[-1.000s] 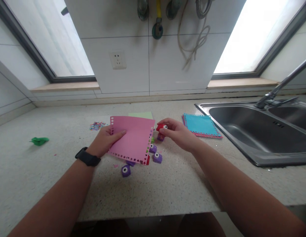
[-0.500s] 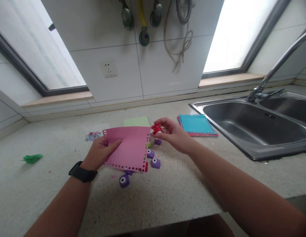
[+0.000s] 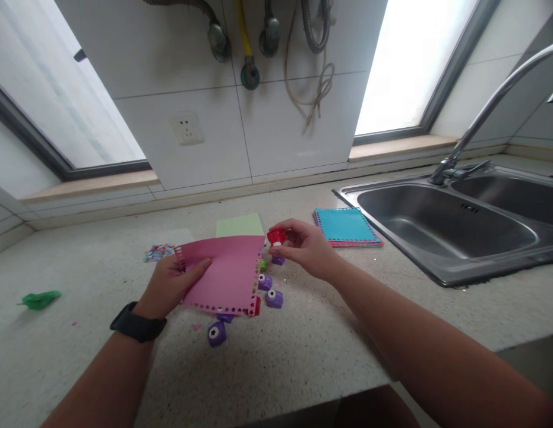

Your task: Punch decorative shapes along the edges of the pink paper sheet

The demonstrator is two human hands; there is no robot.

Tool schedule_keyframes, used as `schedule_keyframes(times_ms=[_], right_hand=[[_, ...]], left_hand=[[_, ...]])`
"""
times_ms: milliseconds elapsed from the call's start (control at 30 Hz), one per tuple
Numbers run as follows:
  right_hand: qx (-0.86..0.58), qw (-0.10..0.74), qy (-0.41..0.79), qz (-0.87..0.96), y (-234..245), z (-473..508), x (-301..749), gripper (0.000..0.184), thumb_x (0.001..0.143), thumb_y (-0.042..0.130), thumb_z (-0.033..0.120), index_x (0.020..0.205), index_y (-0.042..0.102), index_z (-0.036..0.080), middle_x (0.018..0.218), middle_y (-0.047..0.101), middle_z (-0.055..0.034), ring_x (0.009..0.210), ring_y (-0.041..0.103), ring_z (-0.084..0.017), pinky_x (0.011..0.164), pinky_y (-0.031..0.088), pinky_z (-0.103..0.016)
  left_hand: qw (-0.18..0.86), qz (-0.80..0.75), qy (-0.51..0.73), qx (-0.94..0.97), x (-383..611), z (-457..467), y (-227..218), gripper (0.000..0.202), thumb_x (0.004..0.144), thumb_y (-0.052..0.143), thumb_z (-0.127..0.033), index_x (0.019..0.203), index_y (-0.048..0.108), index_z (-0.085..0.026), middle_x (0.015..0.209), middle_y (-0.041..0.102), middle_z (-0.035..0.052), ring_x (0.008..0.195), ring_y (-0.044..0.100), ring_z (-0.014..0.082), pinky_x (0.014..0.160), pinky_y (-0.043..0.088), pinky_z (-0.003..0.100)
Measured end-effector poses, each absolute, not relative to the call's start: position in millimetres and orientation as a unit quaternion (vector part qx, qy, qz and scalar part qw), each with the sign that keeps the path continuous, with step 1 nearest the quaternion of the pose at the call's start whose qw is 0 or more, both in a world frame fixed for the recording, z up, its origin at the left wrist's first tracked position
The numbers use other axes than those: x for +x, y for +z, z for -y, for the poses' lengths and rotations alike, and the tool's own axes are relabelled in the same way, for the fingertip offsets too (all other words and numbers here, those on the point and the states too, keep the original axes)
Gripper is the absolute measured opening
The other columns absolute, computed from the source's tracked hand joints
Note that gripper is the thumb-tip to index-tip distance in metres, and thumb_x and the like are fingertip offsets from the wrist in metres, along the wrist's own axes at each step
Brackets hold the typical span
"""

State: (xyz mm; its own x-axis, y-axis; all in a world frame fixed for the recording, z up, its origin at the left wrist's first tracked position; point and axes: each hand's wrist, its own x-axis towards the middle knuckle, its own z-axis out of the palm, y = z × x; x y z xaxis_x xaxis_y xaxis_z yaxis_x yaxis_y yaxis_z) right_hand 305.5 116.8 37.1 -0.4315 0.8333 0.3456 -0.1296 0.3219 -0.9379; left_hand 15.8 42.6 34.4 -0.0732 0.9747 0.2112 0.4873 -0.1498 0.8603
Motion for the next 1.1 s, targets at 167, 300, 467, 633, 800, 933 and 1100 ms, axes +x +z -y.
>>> schedule_keyframes(times_ms=[167, 300, 467, 633, 800, 933, 1100], right_hand=[[-0.238, 0.481, 0.481, 0.693, 37.2, -115.9, 306.6, 0.04, 0.067, 0.087, 0.03, 0.1, 0.066, 0.02, 0.088, 0.068, -0.0022, 0.073, 0.062, -0.013, 0.07, 0.056, -0.031], [-0.205, 0.502, 0.454, 0.707, 36.3, -116.4, 307.0, 0.039, 0.068, 0.087, 0.031, 0.1, 0.066, 0.021, 0.095, 0.066, -0.0037, 0.084, 0.064, -0.016, 0.08, 0.056, -0.034], [-0.206, 0.5, 0.441, 0.716, 36.5, -116.3, 307.4, 0.038, 0.069, 0.087, 0.031, 0.1, 0.067, 0.021, 0.097, 0.066, -0.0041, 0.086, 0.064, -0.016, 0.082, 0.056, -0.035], [-0.225, 0.486, 0.432, 0.726, 38.6, -115.1, 307.4, 0.038, 0.069, 0.086, 0.032, 0.101, 0.069, 0.02, 0.095, 0.067, -0.0042, 0.08, 0.063, -0.015, 0.076, 0.056, -0.032], [-0.254, 0.468, 0.447, 0.719, 39.2, -114.7, 306.2, 0.042, 0.067, 0.088, 0.032, 0.103, 0.07, 0.019, 0.093, 0.069, -0.004, 0.073, 0.062, -0.013, 0.072, 0.056, -0.032], [-0.279, 0.45, 0.472, 0.705, 37.5, -115.1, 304.5, 0.045, 0.066, 0.087, 0.03, 0.106, 0.07, 0.017, 0.089, 0.07, -0.0048, 0.069, 0.061, -0.013, 0.07, 0.055, -0.033], [-0.3, 0.434, 0.495, 0.691, 35.9, -116.1, 305.4, 0.048, 0.066, 0.086, 0.035, 0.106, 0.069, 0.015, 0.079, 0.068, -0.0029, 0.064, 0.058, -0.012, 0.061, 0.051, -0.03]], left_hand=[[0.273, -0.588, 0.447, 0.616, 16.9, -42.9, 34.1, 0.03, 0.078, 0.074, -0.045, 0.094, 0.078, -0.02, 0.085, 0.078, 0.0055, 0.068, 0.068, 0.0235, 0.055, 0.053, 0.029], [0.26, -0.593, 0.441, 0.621, 15.6, -43.2, 33.0, 0.031, 0.077, 0.075, -0.047, 0.092, 0.078, -0.019, 0.083, 0.078, 0.006, 0.07, 0.069, 0.0255, 0.054, 0.053, 0.03], [0.267, -0.586, 0.436, 0.628, 14.4, -43.6, 32.0, 0.029, 0.079, 0.074, -0.046, 0.089, 0.078, -0.02, 0.082, 0.078, 0.0049, 0.067, 0.068, 0.0238, 0.057, 0.054, 0.03], [0.273, -0.585, 0.437, 0.626, 13.2, -44.3, 29.8, 0.028, 0.08, 0.073, -0.045, 0.091, 0.078, -0.019, 0.082, 0.077, 0.0051, 0.068, 0.066, 0.0221, 0.058, 0.053, 0.028], [0.281, -0.592, 0.428, 0.623, 12.1, -44.5, 27.4, 0.029, 0.08, 0.073, -0.046, 0.09, 0.078, -0.019, 0.078, 0.076, 0.0042, 0.064, 0.065, 0.0204, 0.056, 0.051, 0.027], [0.281, -0.595, 0.428, 0.619, 13.0, -44.7, 27.7, 0.031, 0.079, 0.074, -0.046, 0.093, 0.078, -0.019, 0.081, 0.077, 0.0047, 0.066, 0.065, 0.0207, 0.057, 0.052, 0.028], [0.27, -0.603, 0.432, 0.614, 15.7, -45.3, 29.7, 0.032, 0.079, 0.074, -0.046, 0.094, 0.078, -0.018, 0.084, 0.078, 0.0053, 0.069, 0.066, 0.0212, 0.06, 0.053, 0.028]])
